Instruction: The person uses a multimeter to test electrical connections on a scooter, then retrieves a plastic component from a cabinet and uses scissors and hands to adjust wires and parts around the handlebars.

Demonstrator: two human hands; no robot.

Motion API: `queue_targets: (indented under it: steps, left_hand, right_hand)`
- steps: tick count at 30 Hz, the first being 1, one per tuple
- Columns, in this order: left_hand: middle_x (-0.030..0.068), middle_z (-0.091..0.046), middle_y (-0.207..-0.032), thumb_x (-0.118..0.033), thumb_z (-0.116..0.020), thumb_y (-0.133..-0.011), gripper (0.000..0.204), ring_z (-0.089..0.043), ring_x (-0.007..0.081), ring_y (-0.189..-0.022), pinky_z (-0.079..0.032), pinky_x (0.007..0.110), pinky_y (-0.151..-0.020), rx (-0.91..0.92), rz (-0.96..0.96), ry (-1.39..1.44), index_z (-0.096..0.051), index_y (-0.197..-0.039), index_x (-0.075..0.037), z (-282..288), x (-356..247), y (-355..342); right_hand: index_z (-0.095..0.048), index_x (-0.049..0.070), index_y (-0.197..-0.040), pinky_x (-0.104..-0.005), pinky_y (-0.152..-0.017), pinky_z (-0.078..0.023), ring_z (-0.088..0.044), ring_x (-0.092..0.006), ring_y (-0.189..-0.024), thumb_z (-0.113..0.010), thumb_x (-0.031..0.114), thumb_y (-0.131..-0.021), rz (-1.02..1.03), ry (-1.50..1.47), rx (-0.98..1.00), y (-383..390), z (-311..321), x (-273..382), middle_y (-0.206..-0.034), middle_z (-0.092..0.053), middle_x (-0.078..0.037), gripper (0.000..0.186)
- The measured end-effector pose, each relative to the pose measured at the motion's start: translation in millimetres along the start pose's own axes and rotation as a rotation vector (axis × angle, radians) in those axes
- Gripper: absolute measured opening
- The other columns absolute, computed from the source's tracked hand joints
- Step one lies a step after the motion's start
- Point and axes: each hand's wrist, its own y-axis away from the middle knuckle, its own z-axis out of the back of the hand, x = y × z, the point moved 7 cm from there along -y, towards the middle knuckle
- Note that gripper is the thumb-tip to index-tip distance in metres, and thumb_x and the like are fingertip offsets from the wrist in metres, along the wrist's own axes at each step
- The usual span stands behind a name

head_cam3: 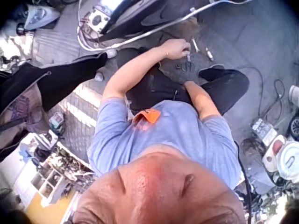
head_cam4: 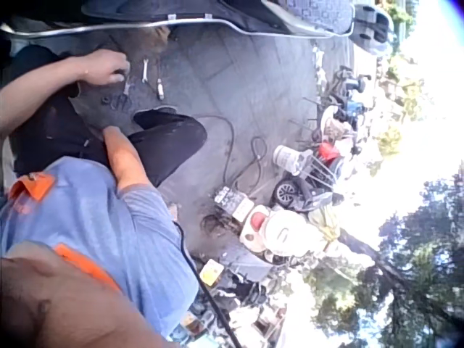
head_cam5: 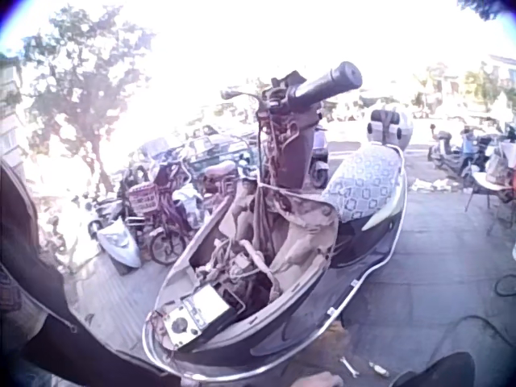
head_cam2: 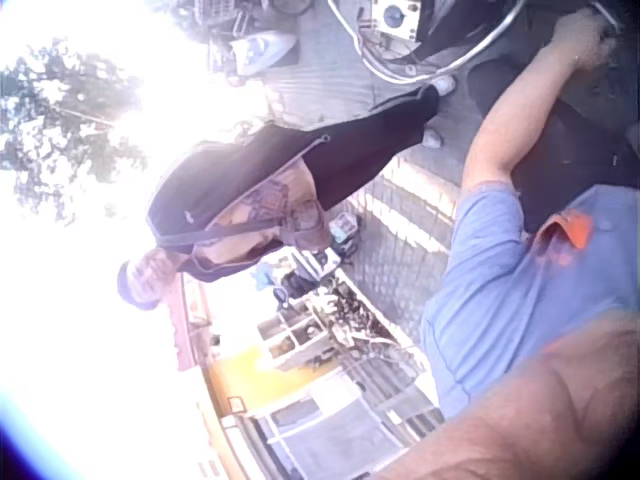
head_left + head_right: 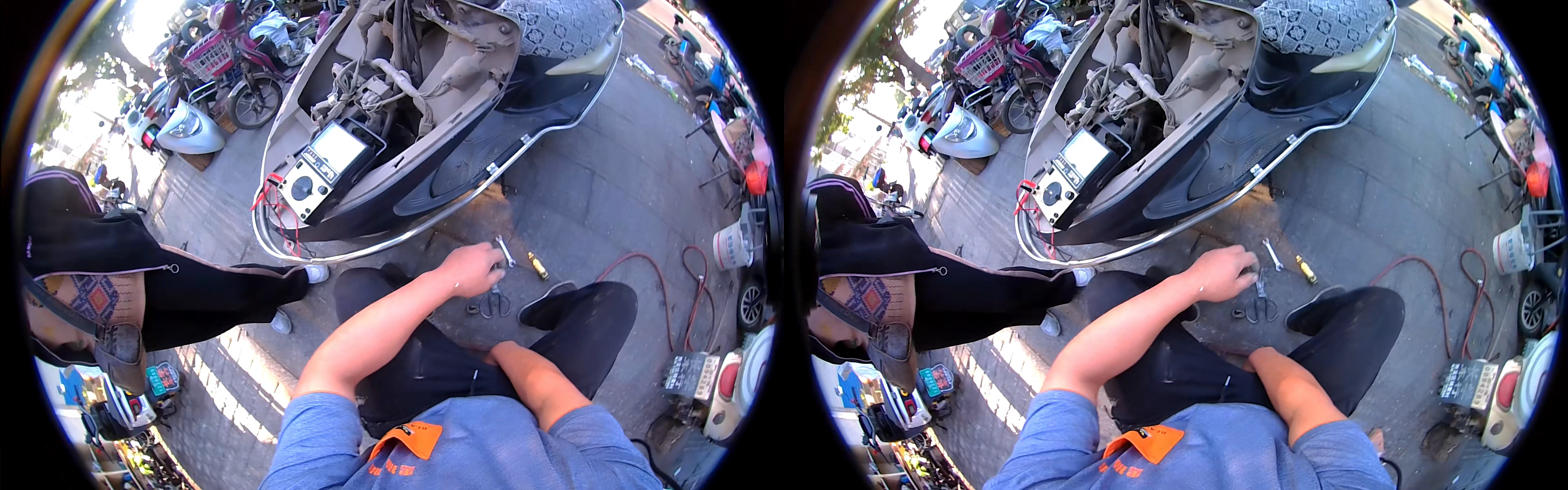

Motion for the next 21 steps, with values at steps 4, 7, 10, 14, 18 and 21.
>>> queue_targets:
  steps: [4,7,10,14,18,21]
  left_hand:
    - [0.0204,-0.07,-0.111,-0.033,-0.067,-0.099,0.031,-0.069,0.0442,-0.106,-0.056,0.055,-0.089,0.169,0.059,0.002,-0.071,-0.118,-0.008,-23,46,-1]
    - [0.0201,-0.073,-0.12,-0.036,-0.069,-0.095,0.038,-0.072,0.0415,-0.113,-0.058,0.053,-0.096,0.448,0.076,-0.167,-0.074,-0.124,-0.011,-46,51,-9]
    - [0.0187,-0.069,-0.113,-0.037,-0.068,-0.098,0.032,-0.07,0.0434,-0.108,-0.057,0.055,-0.089,0.273,0.033,0.212,-0.068,-0.117,-0.011,-64,56,-9]
    - [0.0202,-0.07,-0.122,-0.04,-0.067,-0.1,0.04,-0.07,0.0422,-0.116,-0.056,0.055,-0.097,0.415,0.269,0.132,-0.068,-0.126,-0.01,-65,97,9]
    - [0.0216,-0.07,-0.121,-0.043,-0.069,-0.098,0.044,-0.07,0.0428,-0.116,-0.056,0.054,-0.097,0.4,0.326,0.188,-0.069,-0.128,-0.01,-45,113,17]
    - [0.0245,-0.072,-0.119,-0.045,-0.07,-0.098,0.046,-0.07,0.0461,-0.112,-0.056,0.055,-0.093,0.351,0.303,0.178,-0.07,-0.126,-0.009,-28,118,3]
  right_hand:
    - [-0.072,0.019,-0.142,-0.0383,-0.118,-0.044,-0.059,-0.0277,-0.142,-0.078,0.047,-0.089,-0.074,-0.041,0.148,-2,6,-4,-0.148,-0.067,-0.012,0.06]
    - [-0.071,0.02,-0.143,-0.0385,-0.119,-0.043,-0.058,-0.0273,-0.143,-0.079,0.049,-0.088,-0.054,0.081,0.145,-33,1,-13,-0.149,-0.066,-0.012,0.063]
    - [-0.067,0.022,-0.149,-0.0421,-0.121,-0.042,-0.056,-0.0289,-0.146,-0.073,0.05,-0.09,0.05,0.301,0.079,-55,16,-8,-0.157,-0.061,-0.01,0.066]
    - [-0.066,0.021,-0.151,-0.0441,-0.122,-0.041,-0.056,-0.0296,-0.147,-0.07,0.051,-0.092,-0.051,0.4,0.146,-10,38,-23,-0.159,-0.06,-0.009,0.066]
    - [-0.058,0.014,-0.158,-0.0489,-0.123,-0.039,-0.049,-0.0325,-0.152,-0.062,0.044,-0.097,0.008,0.523,0.119,-27,90,-46,-0.165,-0.053,-0.013,0.068]
    - [-0.064,0.013,-0.152,-0.0502,-0.12,-0.043,-0.057,-0.0327,-0.145,-0.06,0.04,-0.098,-0.003,0.711,0.128,-5,149,-25,-0.16,-0.058,-0.014,0.06]
